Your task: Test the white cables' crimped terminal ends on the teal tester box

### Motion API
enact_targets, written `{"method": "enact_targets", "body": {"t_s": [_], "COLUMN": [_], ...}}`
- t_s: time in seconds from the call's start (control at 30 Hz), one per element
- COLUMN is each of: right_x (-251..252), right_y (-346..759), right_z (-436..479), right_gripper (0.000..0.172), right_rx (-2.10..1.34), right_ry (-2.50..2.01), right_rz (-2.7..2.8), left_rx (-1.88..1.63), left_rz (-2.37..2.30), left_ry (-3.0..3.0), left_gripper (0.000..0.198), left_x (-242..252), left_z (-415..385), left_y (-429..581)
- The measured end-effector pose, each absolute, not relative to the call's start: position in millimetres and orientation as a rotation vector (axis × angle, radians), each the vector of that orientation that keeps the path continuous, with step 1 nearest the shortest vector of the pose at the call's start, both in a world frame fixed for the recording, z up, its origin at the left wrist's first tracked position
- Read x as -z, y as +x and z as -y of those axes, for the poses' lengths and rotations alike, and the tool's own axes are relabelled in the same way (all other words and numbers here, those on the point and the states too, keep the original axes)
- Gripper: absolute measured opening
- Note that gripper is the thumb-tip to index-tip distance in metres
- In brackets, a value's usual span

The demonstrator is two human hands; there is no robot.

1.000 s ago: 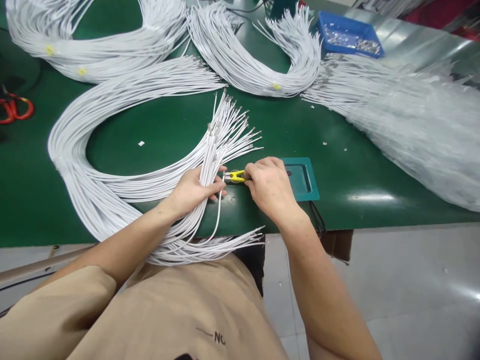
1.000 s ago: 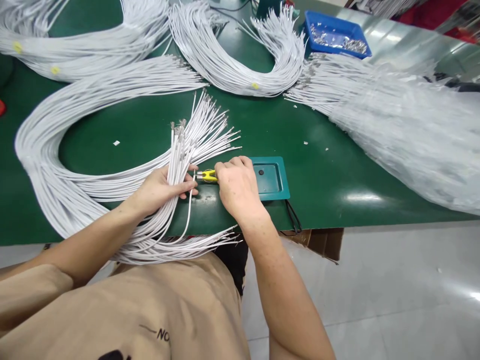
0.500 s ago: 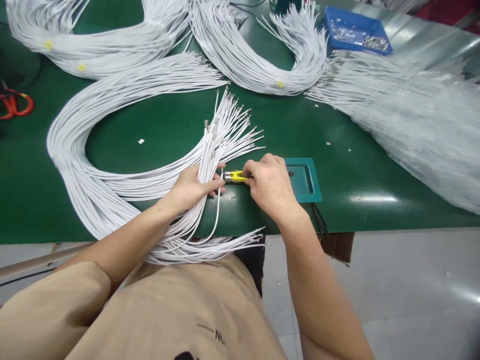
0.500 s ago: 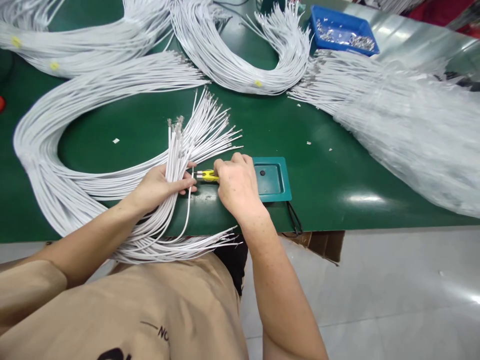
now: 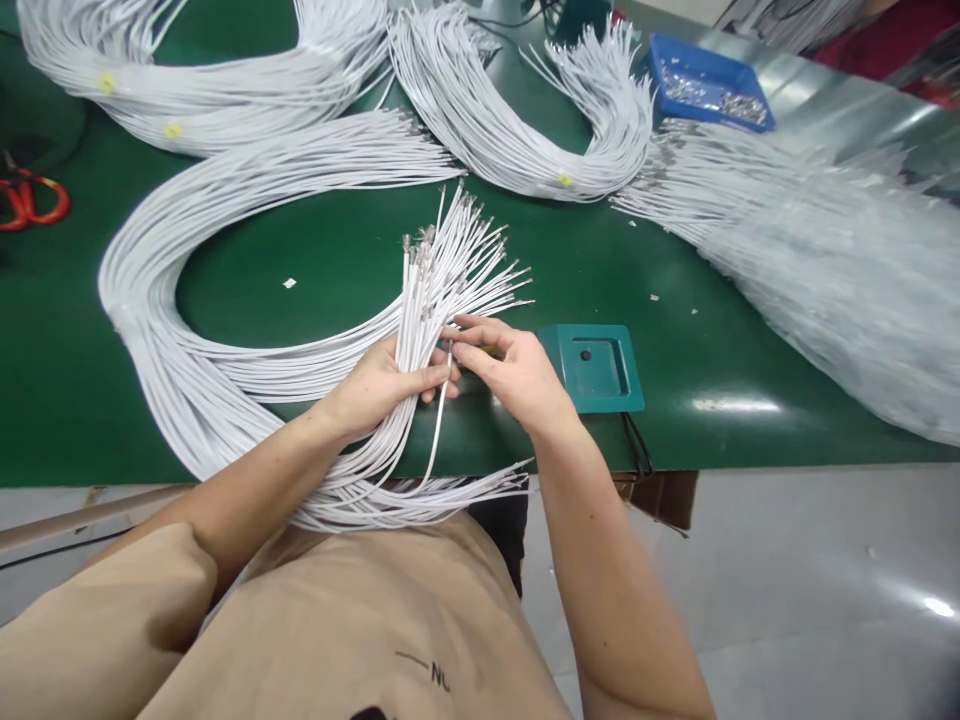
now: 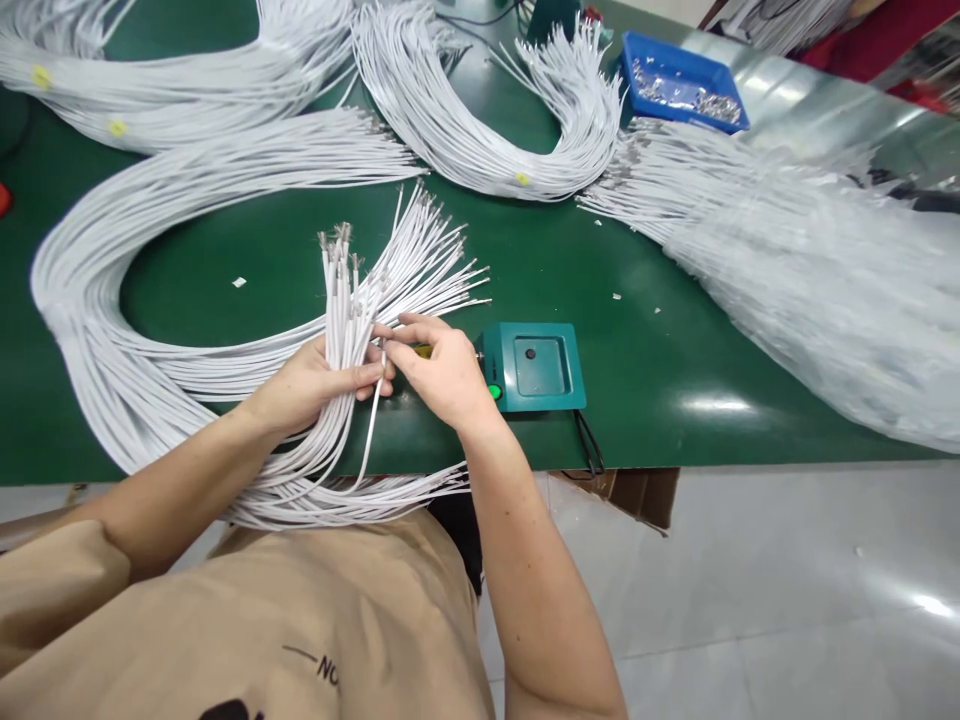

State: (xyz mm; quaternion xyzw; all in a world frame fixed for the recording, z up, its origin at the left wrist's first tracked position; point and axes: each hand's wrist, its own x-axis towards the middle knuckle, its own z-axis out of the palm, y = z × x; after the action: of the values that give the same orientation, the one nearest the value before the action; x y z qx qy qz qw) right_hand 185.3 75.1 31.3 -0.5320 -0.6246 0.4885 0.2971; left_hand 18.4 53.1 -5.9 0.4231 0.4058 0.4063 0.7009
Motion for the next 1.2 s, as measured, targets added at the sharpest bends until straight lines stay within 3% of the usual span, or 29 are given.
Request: {"method": "enact_targets", "body": {"t_s": [0.4,0.53,0.63,0.93,1.03,1.2], "right_x": [-37,-38,-35,-30,-28,-27], "right_y": [181,179,179,193,208,219], "right_z": [-62,-65,-66,-59,-63,-72], "right_gripper": [0.011,0.020,0.012,0.018,0.008,0.012], "right_rx": [-0.993,-0.973,-0.909,-0.204,-0.154,-0.252], "right_ry": [-1.502,-1.521,-1.530,-1.465,-1.541,-1.548], "right_rz": [1.634,1.779,1.950,2.431,2.469,2.547], "left_rx": [-0.947,-0.924,-0.921,-0.864,-0.851,-0.844], "left_rz": [-1.022,-1.104,-1.112,-1.135,-1.180,-1.161], "left_ry": [1.003,1.088,1.127,1.080,1.056,1.050], "left_gripper": [0.041,0.028,0.024,0.042,0.044,0.044], "left_x": [-1,-2,-1,-1,1,4], "left_z": [-51,-51,-51,-52,-53,-54], "left_y": [19,20,21,24,24,24]}}
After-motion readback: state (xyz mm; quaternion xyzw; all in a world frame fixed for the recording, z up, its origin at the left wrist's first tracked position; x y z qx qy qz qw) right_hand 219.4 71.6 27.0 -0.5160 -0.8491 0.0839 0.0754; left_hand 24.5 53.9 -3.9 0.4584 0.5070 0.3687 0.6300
